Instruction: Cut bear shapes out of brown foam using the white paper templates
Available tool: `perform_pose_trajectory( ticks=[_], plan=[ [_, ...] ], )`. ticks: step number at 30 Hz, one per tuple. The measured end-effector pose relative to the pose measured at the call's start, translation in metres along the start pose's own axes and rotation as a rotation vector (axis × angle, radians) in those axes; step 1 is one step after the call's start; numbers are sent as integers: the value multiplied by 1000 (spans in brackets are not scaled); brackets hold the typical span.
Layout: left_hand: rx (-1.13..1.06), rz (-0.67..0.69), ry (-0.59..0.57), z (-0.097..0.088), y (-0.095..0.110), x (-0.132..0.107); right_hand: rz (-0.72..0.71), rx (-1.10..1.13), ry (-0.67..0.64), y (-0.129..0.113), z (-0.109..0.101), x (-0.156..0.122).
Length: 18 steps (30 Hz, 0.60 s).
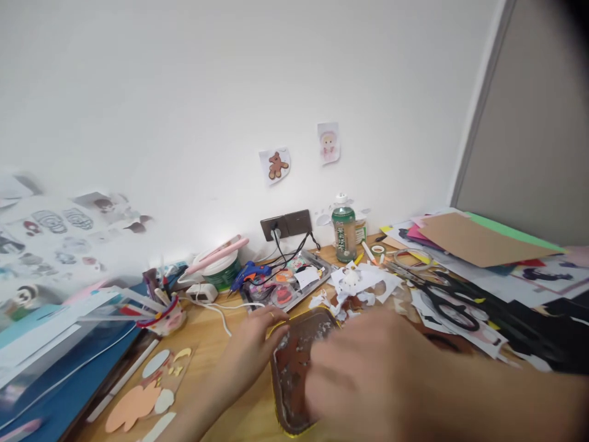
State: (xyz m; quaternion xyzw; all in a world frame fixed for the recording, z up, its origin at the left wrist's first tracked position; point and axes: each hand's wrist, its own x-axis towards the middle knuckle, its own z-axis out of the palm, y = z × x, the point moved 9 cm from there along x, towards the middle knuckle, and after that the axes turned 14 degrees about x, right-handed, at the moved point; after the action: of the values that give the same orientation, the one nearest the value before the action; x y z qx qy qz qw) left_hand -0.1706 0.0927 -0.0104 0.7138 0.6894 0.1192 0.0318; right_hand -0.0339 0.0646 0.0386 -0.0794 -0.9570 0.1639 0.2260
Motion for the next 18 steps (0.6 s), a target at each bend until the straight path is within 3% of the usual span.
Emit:
perform_pose_trajectory(
  ticks=[2, 6, 9, 12, 15, 18],
  plan=[
    [-19, 42, 2, 4, 11, 9, 165, -48, 109, 46, -24, 6],
    [-46, 120, 10, 6, 31, 28, 583, -128, 541, 172, -80, 0],
    [-53, 167, 47, -2, 48, 44, 751, -68, 716, 241, -87, -4],
    [-41, 205, 103, -15, 65, 61, 786, 47, 789, 270, -75, -1],
    [-19, 246, 178, -33, 80, 75, 759, 131, 858, 271, -66, 0],
    [9, 296, 280, -62, 91, 83, 701, 193, 927, 261, -74, 3]
  ],
)
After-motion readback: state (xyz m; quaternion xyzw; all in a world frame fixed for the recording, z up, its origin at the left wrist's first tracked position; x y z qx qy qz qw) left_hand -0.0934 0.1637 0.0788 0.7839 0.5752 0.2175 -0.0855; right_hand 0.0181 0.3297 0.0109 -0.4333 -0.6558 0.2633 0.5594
